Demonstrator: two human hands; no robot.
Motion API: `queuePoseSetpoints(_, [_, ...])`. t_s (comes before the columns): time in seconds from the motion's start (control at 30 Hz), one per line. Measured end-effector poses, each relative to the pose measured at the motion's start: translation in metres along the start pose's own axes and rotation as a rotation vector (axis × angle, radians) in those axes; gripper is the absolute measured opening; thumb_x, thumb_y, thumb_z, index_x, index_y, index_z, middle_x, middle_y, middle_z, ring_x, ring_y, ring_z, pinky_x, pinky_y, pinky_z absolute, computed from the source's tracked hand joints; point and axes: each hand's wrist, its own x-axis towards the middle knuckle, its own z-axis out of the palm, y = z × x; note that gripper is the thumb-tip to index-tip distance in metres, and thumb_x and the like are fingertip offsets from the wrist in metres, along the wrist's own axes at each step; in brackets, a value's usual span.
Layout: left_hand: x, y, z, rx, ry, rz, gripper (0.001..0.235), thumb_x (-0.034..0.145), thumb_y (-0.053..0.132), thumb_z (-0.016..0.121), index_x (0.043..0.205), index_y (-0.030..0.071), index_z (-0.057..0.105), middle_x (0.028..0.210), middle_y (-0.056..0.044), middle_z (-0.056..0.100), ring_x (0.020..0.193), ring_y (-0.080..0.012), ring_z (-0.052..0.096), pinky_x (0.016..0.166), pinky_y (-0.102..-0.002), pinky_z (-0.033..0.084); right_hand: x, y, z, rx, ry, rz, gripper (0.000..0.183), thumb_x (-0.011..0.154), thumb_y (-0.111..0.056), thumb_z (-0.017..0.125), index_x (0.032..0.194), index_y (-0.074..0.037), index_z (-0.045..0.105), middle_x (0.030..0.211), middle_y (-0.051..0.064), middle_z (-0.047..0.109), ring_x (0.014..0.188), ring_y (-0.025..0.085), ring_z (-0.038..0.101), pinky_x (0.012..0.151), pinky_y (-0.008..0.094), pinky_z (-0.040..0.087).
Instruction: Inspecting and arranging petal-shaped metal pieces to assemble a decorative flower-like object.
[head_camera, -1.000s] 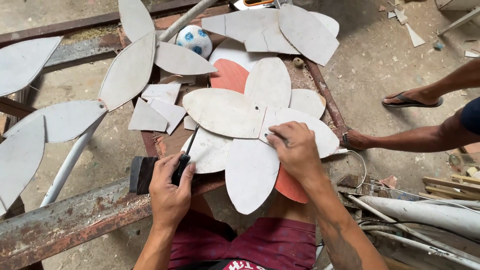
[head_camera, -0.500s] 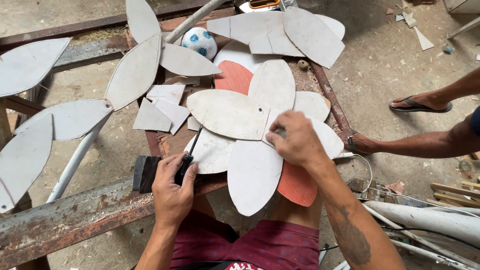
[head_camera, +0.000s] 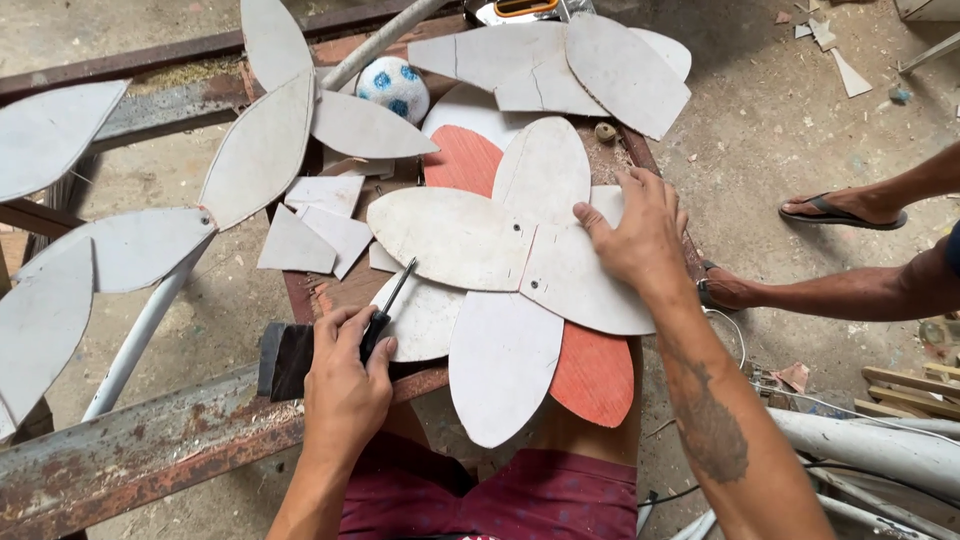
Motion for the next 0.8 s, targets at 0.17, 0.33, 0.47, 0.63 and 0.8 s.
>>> queuePoseSetpoints(0.17, [-0.002, -0.004, 0.000, -0.067, 0.009, 0.013, 0.046, 0.095, 0.027, 0.065, 0.137, 0.010, 0.062, 0.134, -0.007, 0.058, 0.124, -0.0263, 0.060, 0.097, -0.046, 0.052, 0.021, 0.015, -0.007, 0.012, -0.172, -0.009, 0.064, 0.095, -0.056, 0.057, 0.143, -0.013, 0.054, 0.144, 0.015, 0.049, 0.138, 0.034, 0.041, 0.117, 0.056, 0.025])
queuePoseSetpoints(0.33, [-0.004, -0.002, 0.001, -0.063, 0.056, 0.030, 0.043, 0.095, 0.027, 0.065, 0.135, 0.011, 0.064, 0.133, -0.005, 0.060, 0.122, -0.0241, 0.062, 0.090, -0.045, 0.054, 0.025, 0.013, -0.007, -0.016, -0.158, -0.012, 0.064, 0.094, -0.057, 0.059, 0.140, -0.013, 0.056, 0.140, 0.018, 0.049, 0.135, 0.038, 0.040, 0.113, 0.057, 0.030])
queuePoseSetpoints(0.47, [-0.009, -0.004, 0.007, -0.052, 0.153, 0.096, 0.040, 0.095, 0.027, 0.064, 0.132, 0.011, 0.066, 0.132, -0.005, 0.063, 0.119, -0.0237, 0.065, 0.084, -0.044, 0.057, 0.024, 0.021, 0.000, -0.011, -0.154, -0.008, 0.061, 0.094, -0.056, 0.058, 0.140, -0.015, 0.056, 0.140, 0.017, 0.049, 0.133, 0.038, 0.041, 0.114, 0.057, 0.028])
queuePoseSetpoints(0.63, [-0.010, -0.002, 0.008, -0.045, 0.210, 0.161, 0.037, 0.097, 0.025, 0.064, 0.130, 0.010, 0.067, 0.131, -0.006, 0.064, 0.118, -0.0240, 0.066, 0.086, -0.043, 0.058, 0.022, 0.024, 0.004, 0.019, -0.122, -0.045, 0.060, 0.096, -0.055, 0.054, 0.142, -0.017, 0.054, 0.138, 0.019, 0.048, 0.134, 0.039, 0.039, 0.115, 0.056, 0.026])
queuePoseSetpoints(0.8, [-0.010, -0.004, 0.011, -0.025, 0.228, 0.162, 0.039, 0.096, 0.024, 0.064, 0.132, 0.009, 0.066, 0.131, -0.006, 0.064, 0.120, -0.0245, 0.065, 0.091, -0.043, 0.056, 0.023, 0.029, 0.007, -0.007, -0.073, -0.082, 0.058, 0.095, -0.056, 0.057, 0.137, -0.017, 0.058, 0.134, 0.019, 0.049, 0.130, 0.038, 0.041, 0.110, 0.056, 0.029])
